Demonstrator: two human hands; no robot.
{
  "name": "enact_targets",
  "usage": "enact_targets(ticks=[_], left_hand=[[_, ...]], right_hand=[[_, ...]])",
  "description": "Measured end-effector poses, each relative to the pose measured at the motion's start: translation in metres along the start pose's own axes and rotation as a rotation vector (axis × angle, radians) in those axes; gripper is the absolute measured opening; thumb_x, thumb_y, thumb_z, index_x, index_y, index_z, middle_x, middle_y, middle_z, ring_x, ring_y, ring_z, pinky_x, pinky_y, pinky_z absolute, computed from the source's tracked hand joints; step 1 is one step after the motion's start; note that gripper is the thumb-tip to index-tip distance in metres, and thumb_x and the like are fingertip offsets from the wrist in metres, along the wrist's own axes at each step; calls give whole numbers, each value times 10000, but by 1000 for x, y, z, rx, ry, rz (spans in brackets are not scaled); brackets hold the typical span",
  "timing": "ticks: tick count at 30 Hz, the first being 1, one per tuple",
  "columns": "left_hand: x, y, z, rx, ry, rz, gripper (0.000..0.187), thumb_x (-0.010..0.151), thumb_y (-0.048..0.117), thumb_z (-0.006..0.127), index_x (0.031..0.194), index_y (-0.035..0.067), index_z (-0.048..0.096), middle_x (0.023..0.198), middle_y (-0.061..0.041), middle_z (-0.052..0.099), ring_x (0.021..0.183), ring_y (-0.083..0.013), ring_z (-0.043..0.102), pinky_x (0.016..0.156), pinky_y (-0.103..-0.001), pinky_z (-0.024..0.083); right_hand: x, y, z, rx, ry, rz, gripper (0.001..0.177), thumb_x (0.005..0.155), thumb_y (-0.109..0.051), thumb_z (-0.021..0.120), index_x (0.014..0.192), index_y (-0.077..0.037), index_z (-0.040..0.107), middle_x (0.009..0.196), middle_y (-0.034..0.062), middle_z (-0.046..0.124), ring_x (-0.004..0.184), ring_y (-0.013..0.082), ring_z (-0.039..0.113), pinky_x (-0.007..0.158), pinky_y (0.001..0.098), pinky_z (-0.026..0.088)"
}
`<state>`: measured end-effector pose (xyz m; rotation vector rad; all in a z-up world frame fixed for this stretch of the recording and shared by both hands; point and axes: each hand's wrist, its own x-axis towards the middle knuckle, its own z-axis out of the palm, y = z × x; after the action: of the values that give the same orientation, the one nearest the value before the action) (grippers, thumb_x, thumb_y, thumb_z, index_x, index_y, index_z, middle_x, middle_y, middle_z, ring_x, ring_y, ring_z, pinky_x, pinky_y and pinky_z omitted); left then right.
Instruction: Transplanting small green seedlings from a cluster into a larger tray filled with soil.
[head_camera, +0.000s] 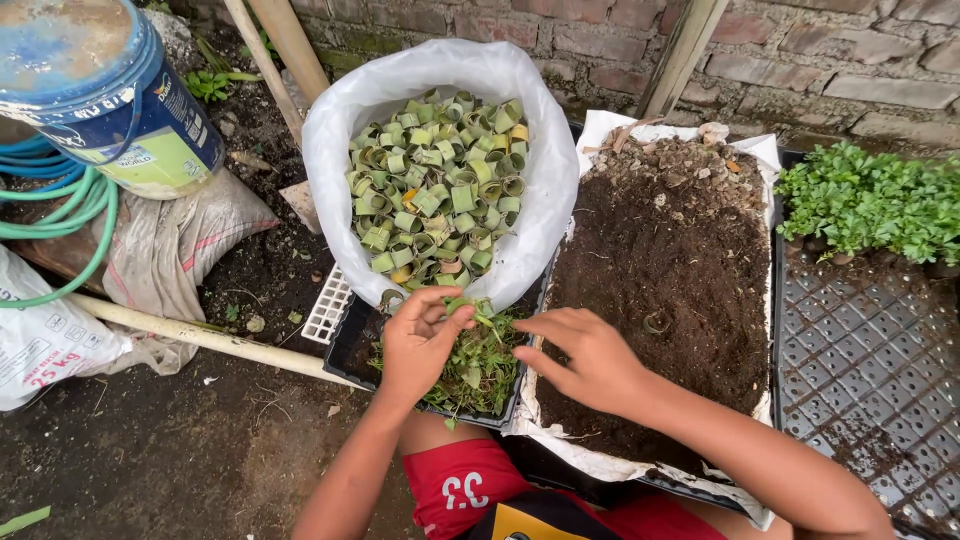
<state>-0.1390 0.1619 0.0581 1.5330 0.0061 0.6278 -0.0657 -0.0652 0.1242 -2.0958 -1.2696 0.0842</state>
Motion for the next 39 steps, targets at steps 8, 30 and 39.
enact_targets(ticks=[8, 30, 39], left_hand=[[-2, 20, 3, 162, -85, -18, 315, 946, 5, 659, 1259, -6, 623, 1033, -194, 687, 976, -266, 712, 882, -422, 621], [1, 7, -11, 573, -230, 52, 197, 991, 133, 652, 1137, 114, 783, 932, -78, 784, 759, -189, 721, 621, -320, 569], [-17, 25, 42, 491, -536, -120, 364, 945, 313, 666, 1268, 160, 734, 1181, -27, 702, 853, -120, 652, 745, -254, 576]], right_hand=[[10, 14, 13, 201, -122, 250, 207, 991, -188, 631, 1082, -73, 777, 925, 122, 803, 875, 263, 765, 742, 394, 592], [-33, 60, -47, -75, 238, 297, 119, 918, -143, 747, 1008, -123, 822, 890, 55, 782, 808, 238, 747, 736, 364, 602], [-46, 74, -42, 122, 333, 334, 126, 847, -166, 817, 969, -137, 822, 928, 14, 800, 671, 86, 636, 617, 232, 553]])
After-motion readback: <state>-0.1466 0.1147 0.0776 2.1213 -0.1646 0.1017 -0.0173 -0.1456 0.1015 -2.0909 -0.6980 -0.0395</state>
